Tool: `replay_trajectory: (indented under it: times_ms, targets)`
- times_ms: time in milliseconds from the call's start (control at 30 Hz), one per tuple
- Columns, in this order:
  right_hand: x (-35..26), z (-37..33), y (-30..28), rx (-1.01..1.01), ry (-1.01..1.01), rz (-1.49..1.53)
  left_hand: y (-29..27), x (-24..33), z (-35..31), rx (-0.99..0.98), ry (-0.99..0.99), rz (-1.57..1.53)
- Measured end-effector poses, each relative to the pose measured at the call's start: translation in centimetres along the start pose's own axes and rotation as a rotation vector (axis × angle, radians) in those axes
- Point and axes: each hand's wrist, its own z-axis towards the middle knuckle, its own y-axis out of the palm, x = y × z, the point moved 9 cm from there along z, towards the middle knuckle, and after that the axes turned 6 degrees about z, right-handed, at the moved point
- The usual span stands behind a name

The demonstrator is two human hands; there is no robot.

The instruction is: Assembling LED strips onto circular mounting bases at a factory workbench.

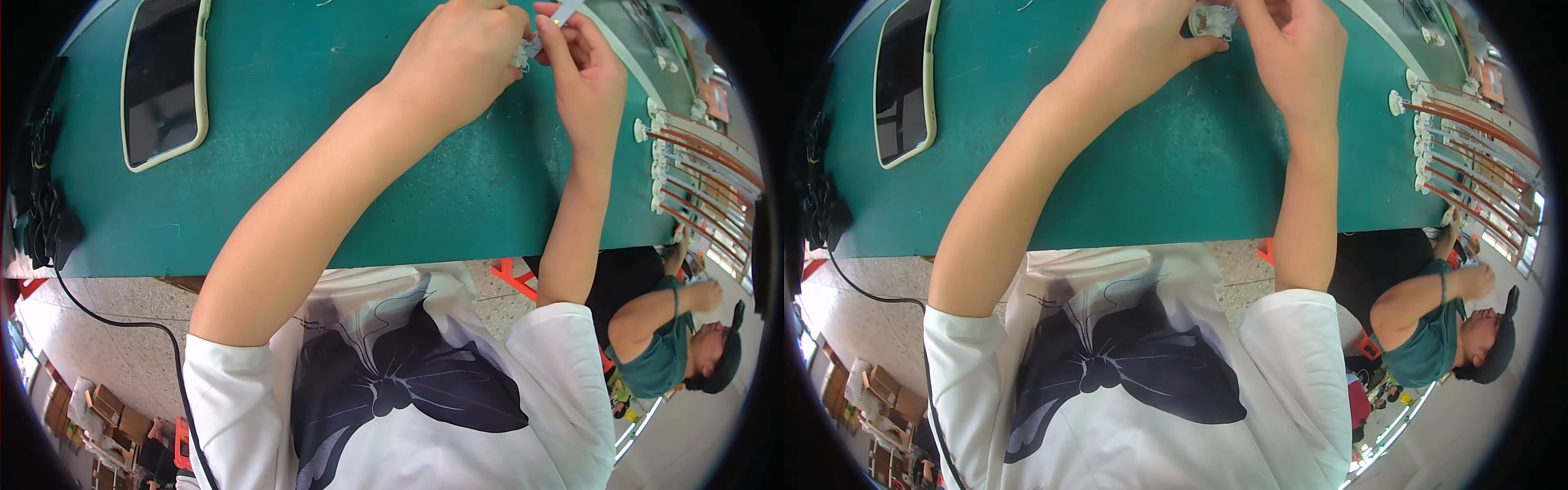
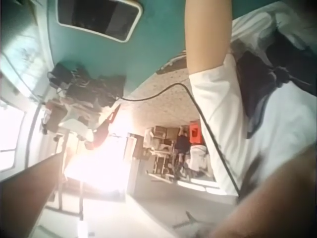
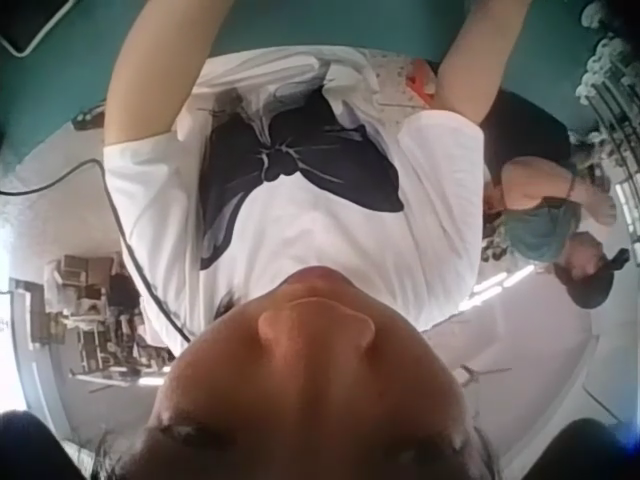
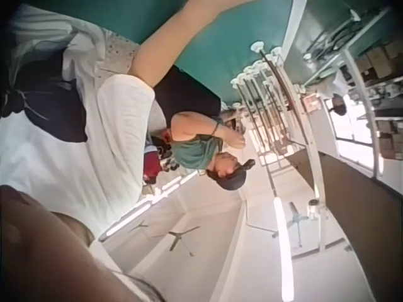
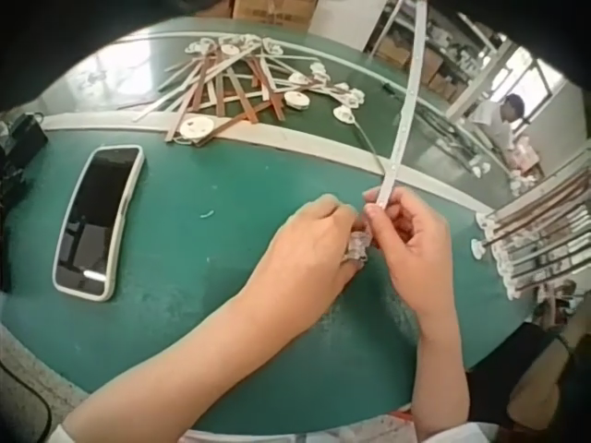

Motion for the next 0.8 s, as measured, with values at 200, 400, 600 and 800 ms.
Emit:
replay_trajectory:
  times_ms: [200,400,600,800]
  targets:
    - [-2.9,-0.5,1.1,0.087,-0.255,-0.217,-0.7,0.4,0.9,-0.034,-0.052,0.067]
    - [-4.0,-0.7,1.4,0.168,-0.334,-0.329,-0.4,-0.3,0.9,-0.052,-0.093,0.129]
    - [0.9,0.8,0.9,0.117,0.061,-0.138,0.0,0.8,0.7,-0.179,-0.161,0.209]
    - [1.8,-0.5,-2.0,0.007,0.060,0.264,-0.5,0.0,0.7,-0.180,-0.187,0.117]
